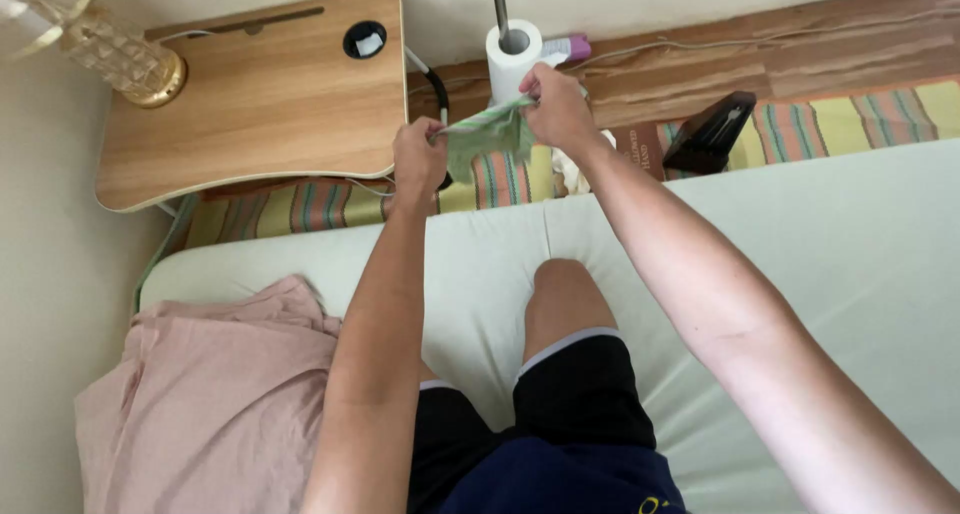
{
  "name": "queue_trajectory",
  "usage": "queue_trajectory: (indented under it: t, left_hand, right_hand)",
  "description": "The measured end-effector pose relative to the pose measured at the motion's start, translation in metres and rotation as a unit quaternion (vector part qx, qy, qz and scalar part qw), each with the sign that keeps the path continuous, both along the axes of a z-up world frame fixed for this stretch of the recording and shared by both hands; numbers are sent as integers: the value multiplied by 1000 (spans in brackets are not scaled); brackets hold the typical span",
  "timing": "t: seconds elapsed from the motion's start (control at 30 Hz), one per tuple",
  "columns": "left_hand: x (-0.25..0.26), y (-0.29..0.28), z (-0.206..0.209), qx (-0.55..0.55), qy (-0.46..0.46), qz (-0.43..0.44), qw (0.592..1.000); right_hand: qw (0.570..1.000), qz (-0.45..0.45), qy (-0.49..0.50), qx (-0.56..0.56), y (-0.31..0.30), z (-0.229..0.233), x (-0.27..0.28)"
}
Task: Cleaning a metronome and a small wooden table using a cloth.
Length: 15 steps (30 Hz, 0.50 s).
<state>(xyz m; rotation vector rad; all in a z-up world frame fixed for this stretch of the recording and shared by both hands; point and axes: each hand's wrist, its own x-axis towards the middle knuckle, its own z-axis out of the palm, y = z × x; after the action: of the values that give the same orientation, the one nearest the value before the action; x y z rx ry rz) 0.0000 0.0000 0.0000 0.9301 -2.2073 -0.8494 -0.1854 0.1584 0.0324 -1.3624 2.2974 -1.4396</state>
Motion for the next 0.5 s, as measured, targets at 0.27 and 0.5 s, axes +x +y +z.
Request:
queue_trajectory:
  t: [0.27,0.5]
  left_hand:
    - [-2,11,19,-23,-59,37,997]
    - [-5,25,24,-8,-155,51,987]
  right_hand:
    - [997,-41,7,60,8,-12,-8]
    - [989,-76,114,57,15,-28,-14]
